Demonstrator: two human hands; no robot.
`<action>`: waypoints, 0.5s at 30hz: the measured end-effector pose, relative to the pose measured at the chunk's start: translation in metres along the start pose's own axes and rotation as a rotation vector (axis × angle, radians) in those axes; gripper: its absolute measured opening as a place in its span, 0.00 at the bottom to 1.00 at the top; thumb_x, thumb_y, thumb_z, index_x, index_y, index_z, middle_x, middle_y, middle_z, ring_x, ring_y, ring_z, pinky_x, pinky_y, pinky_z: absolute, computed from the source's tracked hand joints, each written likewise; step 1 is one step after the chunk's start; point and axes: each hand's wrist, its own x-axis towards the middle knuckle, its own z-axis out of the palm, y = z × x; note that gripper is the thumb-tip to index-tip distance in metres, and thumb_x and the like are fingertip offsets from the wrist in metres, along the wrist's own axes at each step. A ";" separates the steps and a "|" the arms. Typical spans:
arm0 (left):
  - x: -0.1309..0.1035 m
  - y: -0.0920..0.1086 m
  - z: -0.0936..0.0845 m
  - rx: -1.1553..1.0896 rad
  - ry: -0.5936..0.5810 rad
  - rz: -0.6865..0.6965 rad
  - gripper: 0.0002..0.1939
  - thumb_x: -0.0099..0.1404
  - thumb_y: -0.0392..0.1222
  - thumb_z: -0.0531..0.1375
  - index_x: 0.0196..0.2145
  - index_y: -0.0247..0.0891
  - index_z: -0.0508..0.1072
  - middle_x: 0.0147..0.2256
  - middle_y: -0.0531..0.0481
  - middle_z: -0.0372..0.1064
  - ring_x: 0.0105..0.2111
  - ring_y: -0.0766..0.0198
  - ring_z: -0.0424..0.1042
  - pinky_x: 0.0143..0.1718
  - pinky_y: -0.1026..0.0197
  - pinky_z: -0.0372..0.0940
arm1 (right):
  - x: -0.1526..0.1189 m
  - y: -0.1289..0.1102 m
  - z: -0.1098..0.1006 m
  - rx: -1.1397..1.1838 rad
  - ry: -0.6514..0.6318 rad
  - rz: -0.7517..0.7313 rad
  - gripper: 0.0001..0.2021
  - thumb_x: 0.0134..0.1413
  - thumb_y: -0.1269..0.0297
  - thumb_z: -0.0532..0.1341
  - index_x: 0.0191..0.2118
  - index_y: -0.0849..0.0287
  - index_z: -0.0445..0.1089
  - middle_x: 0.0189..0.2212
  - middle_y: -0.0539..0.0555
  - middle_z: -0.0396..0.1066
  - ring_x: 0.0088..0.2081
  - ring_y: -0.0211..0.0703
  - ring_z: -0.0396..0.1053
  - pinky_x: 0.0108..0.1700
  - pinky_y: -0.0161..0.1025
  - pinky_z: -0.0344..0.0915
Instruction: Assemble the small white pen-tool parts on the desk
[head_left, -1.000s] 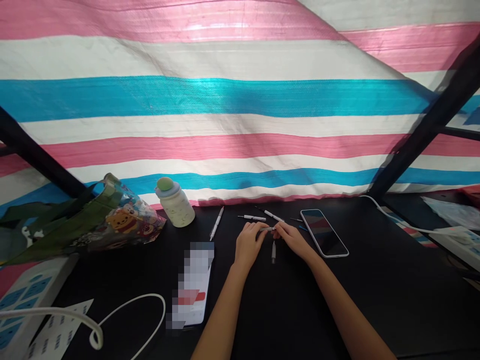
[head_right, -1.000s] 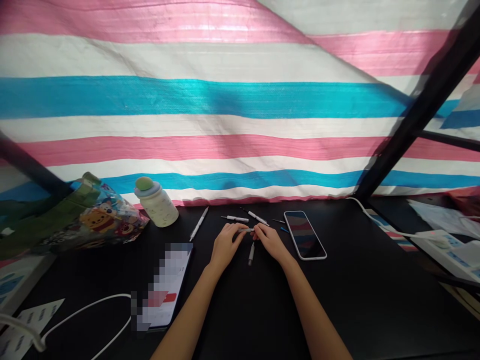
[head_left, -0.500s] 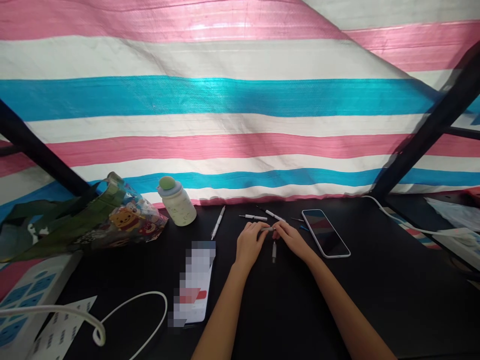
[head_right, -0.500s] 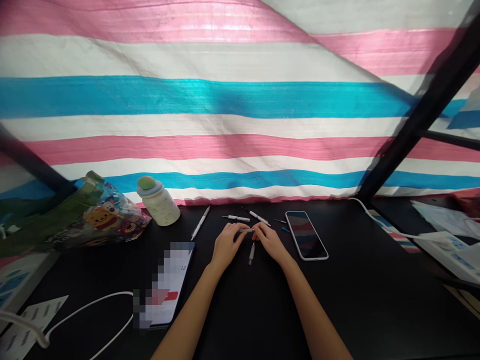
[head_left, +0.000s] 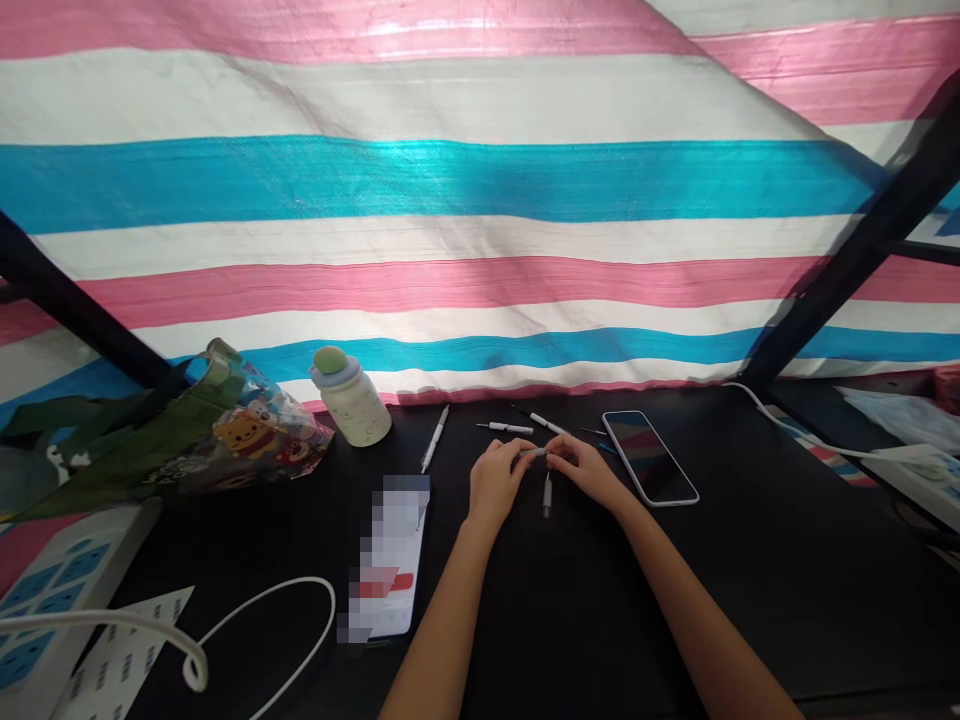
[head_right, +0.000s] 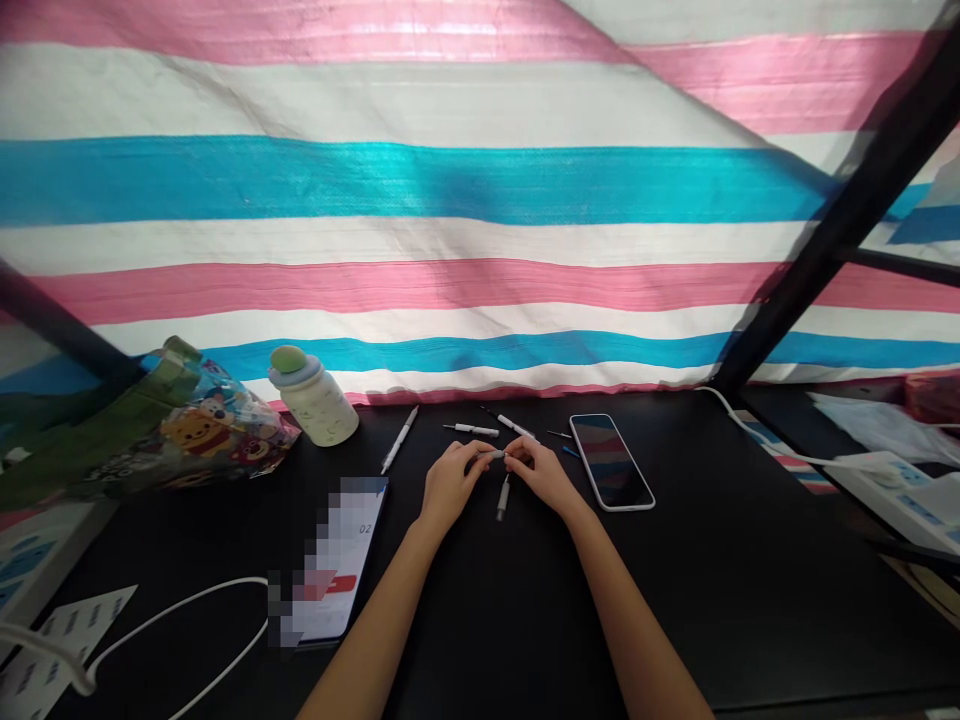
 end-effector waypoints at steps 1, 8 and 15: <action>0.000 0.001 0.000 0.002 0.002 0.002 0.10 0.65 0.45 0.52 0.40 0.48 0.71 0.31 0.56 0.69 0.37 0.66 0.66 0.34 0.67 0.59 | 0.000 0.000 0.000 -0.002 0.003 0.001 0.11 0.51 0.56 0.58 0.35 0.59 0.65 0.28 0.52 0.70 0.32 0.42 0.70 0.35 0.39 0.65; -0.001 0.001 -0.002 -0.013 0.011 0.048 0.09 0.65 0.42 0.53 0.39 0.48 0.72 0.35 0.56 0.70 0.38 0.64 0.64 0.35 0.65 0.59 | -0.001 -0.004 0.000 -0.060 -0.012 -0.015 0.12 0.53 0.55 0.56 0.33 0.59 0.66 0.26 0.51 0.70 0.31 0.42 0.69 0.33 0.37 0.64; 0.001 0.000 0.001 -0.110 -0.014 0.127 0.09 0.65 0.39 0.53 0.38 0.43 0.72 0.35 0.53 0.71 0.38 0.62 0.63 0.42 0.61 0.60 | 0.000 -0.002 0.001 -0.100 -0.026 -0.029 0.20 0.58 0.51 0.48 0.24 0.58 0.66 0.23 0.52 0.70 0.30 0.42 0.67 0.35 0.38 0.63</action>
